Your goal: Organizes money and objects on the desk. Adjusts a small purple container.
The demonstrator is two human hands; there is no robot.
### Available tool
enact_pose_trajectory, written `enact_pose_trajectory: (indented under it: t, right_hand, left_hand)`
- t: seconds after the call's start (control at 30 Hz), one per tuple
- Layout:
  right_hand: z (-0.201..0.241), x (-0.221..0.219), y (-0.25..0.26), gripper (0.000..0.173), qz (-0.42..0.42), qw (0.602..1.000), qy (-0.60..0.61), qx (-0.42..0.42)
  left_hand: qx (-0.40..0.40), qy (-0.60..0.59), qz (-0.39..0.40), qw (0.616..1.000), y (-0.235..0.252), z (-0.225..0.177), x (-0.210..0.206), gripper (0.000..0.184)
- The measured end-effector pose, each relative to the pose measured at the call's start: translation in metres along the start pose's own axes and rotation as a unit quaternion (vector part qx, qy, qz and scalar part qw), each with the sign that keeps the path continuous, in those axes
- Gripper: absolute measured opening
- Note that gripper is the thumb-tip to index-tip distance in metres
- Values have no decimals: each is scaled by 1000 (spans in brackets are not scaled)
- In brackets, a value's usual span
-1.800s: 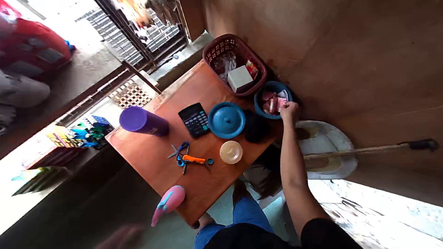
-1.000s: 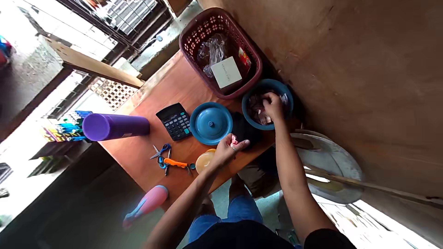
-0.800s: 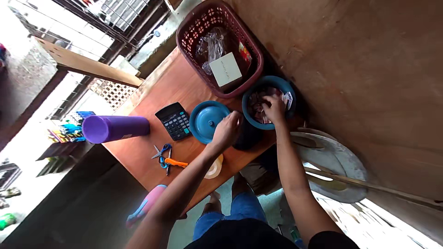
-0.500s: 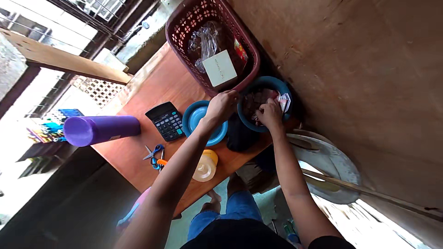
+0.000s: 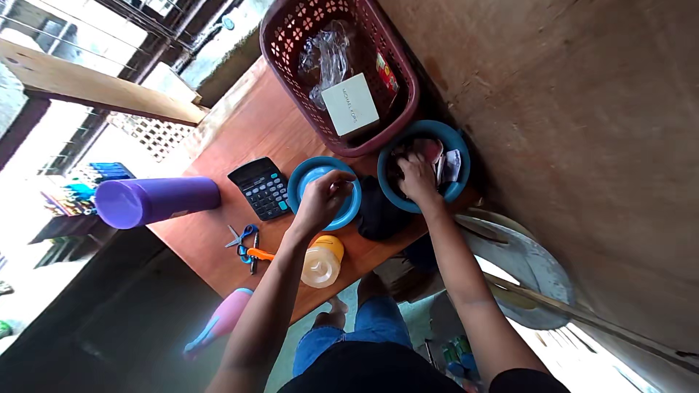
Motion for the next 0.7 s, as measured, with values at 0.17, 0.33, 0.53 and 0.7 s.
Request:
enact_pose_trajectory:
  t: [0.17,0.33,0.53,0.7]
  right_hand:
    - [-4,5,6,43,22,1000,-6,-21]
    - [-20,24,-1,25,-73,977,202,14]
    - [-45,53,-24,17,-254,753,606,17]
    - [-37,60,-23,28,-243,754,609,-37]
  left_hand:
    - [2,-11,-15,1000,-1,0,4,20]
    - [1,-29,-14,999,-4,1,8,21]
    - [14,-100,-10,995,-8,10,12,20]
    - [19,-102,-15,994,-11,13,9,21]
Point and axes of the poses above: each hand's wrist, its own y-axis towards the middle knuckle, its own x-axis out of the back of the hand, z = x × y, the point moved 8 cm from there along y, towards the middle knuckle, and after that the axes turned 15 degrees about x, right-handed, at the moved point
